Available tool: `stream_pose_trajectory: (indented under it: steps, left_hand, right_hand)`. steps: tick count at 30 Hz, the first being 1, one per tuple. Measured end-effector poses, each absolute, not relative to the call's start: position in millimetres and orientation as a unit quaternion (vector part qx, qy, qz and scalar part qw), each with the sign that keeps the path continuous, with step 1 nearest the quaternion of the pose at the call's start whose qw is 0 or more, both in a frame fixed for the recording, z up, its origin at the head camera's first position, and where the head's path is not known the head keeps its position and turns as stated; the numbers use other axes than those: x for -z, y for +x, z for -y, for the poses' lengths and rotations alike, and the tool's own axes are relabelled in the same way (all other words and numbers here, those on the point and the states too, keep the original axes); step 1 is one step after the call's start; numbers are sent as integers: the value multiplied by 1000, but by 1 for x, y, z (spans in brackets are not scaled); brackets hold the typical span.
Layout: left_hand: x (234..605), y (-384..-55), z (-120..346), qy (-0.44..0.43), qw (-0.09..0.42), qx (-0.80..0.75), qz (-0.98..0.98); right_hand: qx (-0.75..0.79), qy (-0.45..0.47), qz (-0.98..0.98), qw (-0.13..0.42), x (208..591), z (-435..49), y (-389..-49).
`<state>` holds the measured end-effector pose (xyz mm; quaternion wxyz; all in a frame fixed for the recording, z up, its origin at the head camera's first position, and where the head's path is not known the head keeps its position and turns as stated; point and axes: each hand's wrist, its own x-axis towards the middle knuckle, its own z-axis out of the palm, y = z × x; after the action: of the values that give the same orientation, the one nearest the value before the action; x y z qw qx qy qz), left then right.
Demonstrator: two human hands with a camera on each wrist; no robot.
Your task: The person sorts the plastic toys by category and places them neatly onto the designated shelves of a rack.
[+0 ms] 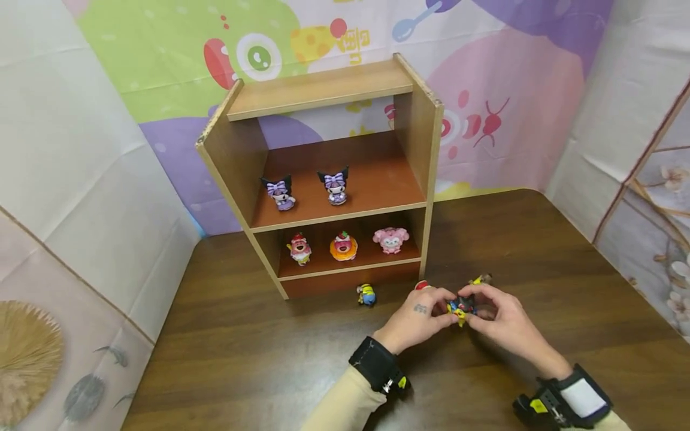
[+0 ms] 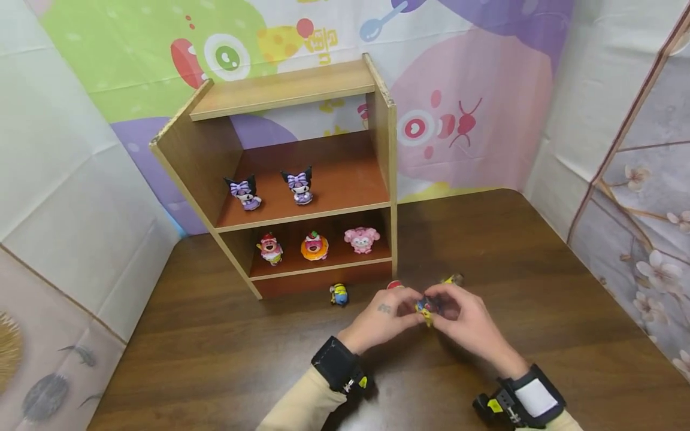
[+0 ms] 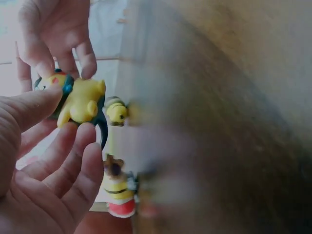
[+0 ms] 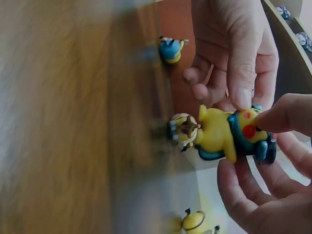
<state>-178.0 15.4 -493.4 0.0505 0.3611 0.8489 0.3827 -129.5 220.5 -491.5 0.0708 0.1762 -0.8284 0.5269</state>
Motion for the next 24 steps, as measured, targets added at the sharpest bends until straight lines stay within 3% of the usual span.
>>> stream_pose_trajectory:
  steps: [15, 24]
  left_hand:
    - [467, -181, 18, 310, -29, -449, -838]
    - [465, -185, 28, 291, -43, -465, -835]
  right_hand:
    - [-639, 194, 736, 106, 477, -189, -150]
    - [-649, 191, 729, 107, 474, -177, -156]
